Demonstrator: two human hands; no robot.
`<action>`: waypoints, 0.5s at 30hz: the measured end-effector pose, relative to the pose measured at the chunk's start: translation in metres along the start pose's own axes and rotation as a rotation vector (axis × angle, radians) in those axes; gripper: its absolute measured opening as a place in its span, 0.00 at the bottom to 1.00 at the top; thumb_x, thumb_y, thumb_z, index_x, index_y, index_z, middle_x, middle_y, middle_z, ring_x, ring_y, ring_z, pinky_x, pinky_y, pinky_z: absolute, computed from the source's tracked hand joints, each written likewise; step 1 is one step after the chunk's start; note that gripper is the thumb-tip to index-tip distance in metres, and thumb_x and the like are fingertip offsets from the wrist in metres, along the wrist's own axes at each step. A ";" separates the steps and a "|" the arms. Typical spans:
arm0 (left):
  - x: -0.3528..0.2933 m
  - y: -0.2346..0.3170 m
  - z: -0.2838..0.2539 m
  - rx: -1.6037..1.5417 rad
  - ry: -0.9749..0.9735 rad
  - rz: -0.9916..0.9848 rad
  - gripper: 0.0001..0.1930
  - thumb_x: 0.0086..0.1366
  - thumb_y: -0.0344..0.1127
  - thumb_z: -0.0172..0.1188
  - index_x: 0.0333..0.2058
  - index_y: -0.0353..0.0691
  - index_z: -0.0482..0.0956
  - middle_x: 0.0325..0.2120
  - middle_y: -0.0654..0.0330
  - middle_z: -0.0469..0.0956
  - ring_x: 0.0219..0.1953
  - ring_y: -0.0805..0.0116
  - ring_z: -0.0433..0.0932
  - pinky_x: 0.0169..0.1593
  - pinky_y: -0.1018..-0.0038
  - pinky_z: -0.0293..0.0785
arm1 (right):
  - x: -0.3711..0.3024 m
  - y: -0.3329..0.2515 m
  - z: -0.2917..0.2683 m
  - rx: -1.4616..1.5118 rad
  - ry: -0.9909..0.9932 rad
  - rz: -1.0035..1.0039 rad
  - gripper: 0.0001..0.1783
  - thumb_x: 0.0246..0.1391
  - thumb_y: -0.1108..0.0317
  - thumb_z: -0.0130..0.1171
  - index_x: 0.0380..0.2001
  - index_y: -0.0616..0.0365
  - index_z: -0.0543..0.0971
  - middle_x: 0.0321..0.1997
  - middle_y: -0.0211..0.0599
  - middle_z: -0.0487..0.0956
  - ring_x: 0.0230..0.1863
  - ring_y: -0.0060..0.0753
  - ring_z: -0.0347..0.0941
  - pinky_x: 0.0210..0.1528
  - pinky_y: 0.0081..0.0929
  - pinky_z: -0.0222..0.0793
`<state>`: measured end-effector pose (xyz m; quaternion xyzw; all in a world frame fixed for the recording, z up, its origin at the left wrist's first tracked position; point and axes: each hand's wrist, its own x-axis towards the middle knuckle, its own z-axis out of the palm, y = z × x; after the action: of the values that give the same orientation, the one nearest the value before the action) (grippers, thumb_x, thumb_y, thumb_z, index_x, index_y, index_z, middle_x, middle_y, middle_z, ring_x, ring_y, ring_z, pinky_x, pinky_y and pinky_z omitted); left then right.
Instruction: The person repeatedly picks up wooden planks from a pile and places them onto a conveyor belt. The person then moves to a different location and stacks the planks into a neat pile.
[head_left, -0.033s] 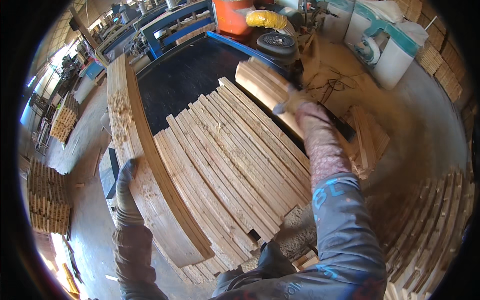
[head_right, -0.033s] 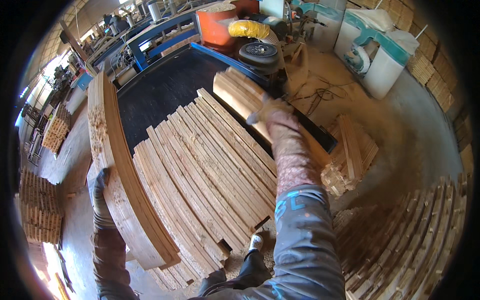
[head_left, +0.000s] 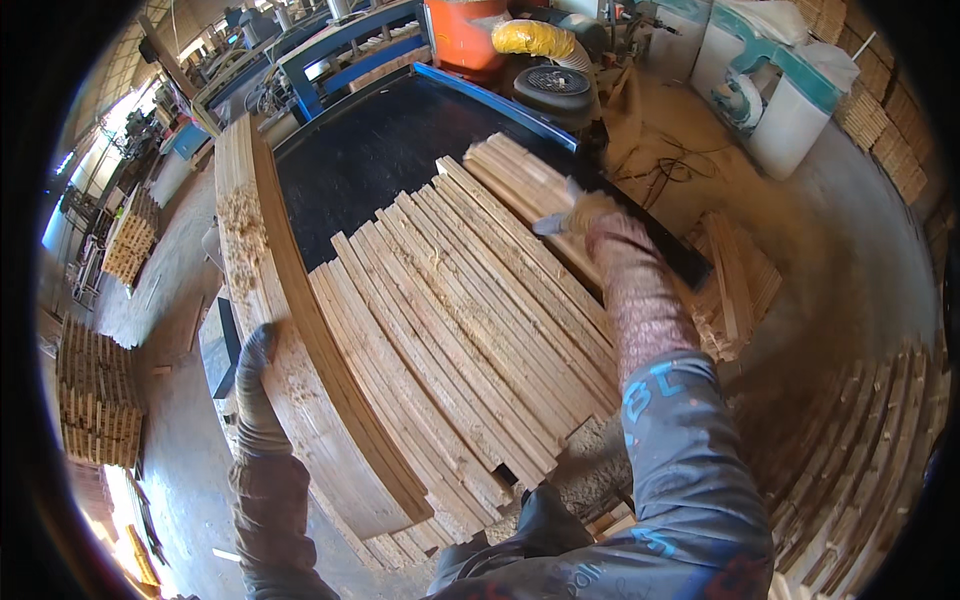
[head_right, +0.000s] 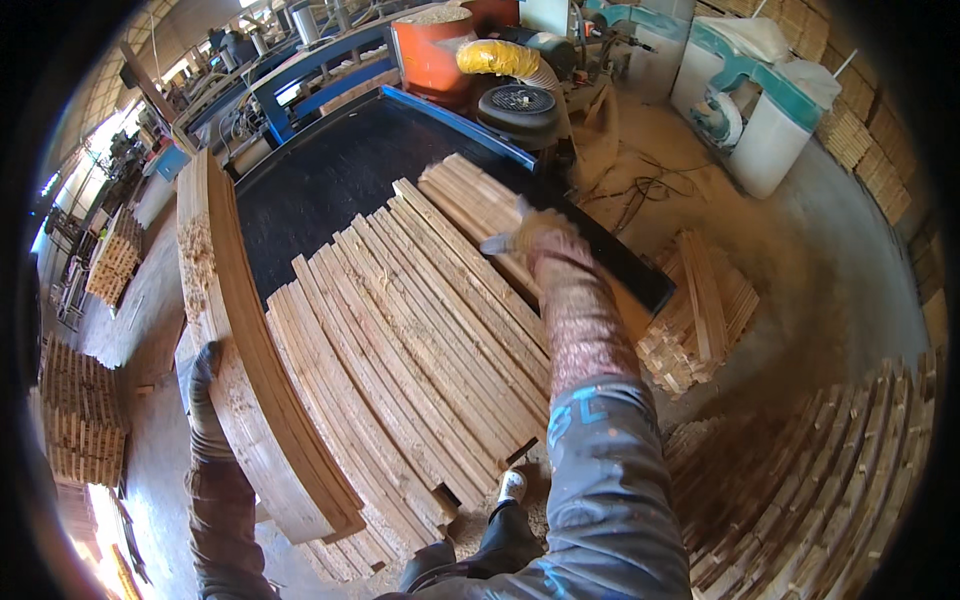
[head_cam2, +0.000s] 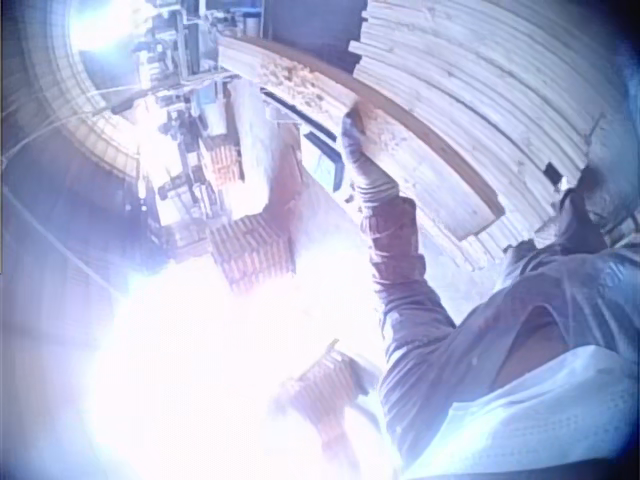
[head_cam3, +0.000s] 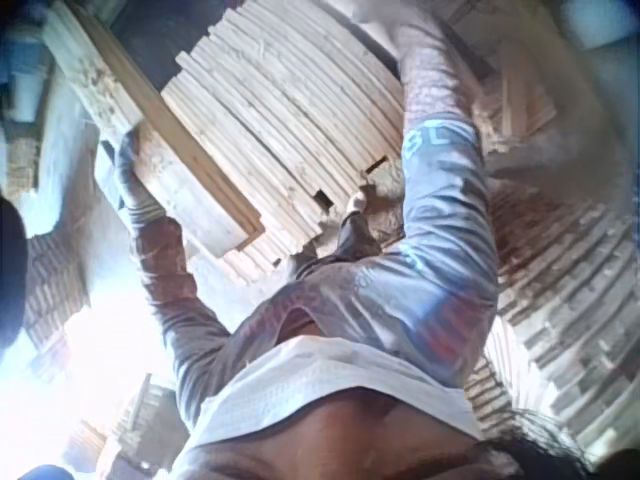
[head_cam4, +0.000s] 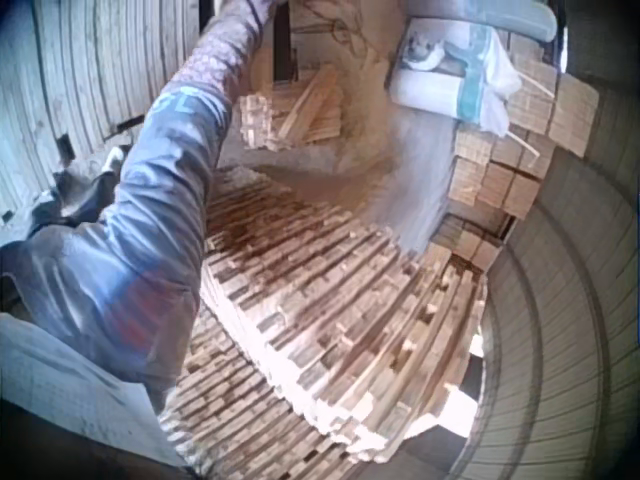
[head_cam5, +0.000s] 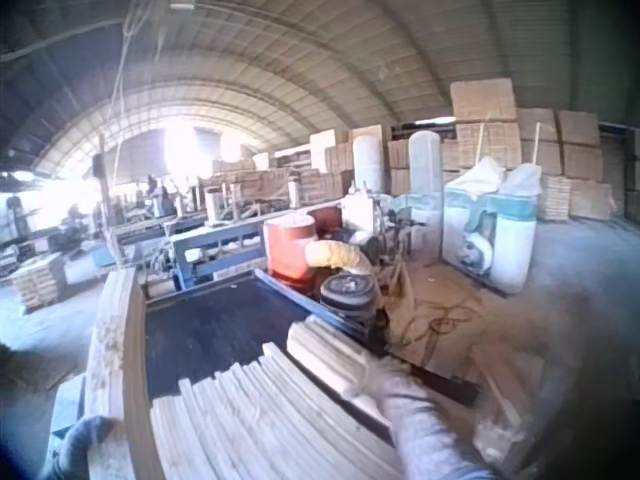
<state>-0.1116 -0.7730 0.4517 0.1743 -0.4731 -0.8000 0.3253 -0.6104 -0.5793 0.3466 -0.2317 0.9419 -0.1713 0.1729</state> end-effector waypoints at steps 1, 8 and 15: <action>0.000 -0.002 0.006 -0.001 0.030 -0.002 0.27 0.65 0.44 0.68 0.58 0.34 0.75 0.55 0.51 0.80 0.55 0.56 0.81 0.62 0.58 0.78 | 0.004 -0.003 0.013 0.049 -0.089 -0.025 0.88 0.17 0.14 0.71 0.80 0.41 0.43 0.79 0.63 0.54 0.79 0.64 0.49 0.78 0.55 0.49; 0.045 -0.096 0.089 -0.416 -0.074 -0.036 0.27 0.63 0.44 0.71 0.54 0.31 0.78 0.45 0.50 0.84 0.42 0.57 0.86 0.47 0.64 0.88 | 0.000 0.013 -0.006 0.005 -0.254 -0.025 0.83 0.32 0.12 0.63 0.80 0.51 0.40 0.77 0.64 0.56 0.79 0.61 0.52 0.79 0.45 0.45; 0.058 -0.137 0.129 -0.397 -0.045 -0.076 0.39 0.63 0.57 0.69 0.63 0.34 0.71 0.56 0.50 0.79 0.56 0.54 0.80 0.61 0.57 0.79 | -0.164 -0.075 0.001 0.955 -0.621 -0.616 0.84 0.31 0.14 0.66 0.78 0.61 0.46 0.77 0.62 0.57 0.78 0.58 0.54 0.77 0.45 0.53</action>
<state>-0.2782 -0.6829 0.3976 0.1066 -0.3064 -0.8928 0.3124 -0.4450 -0.5609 0.4166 -0.4276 0.5587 -0.5379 0.4644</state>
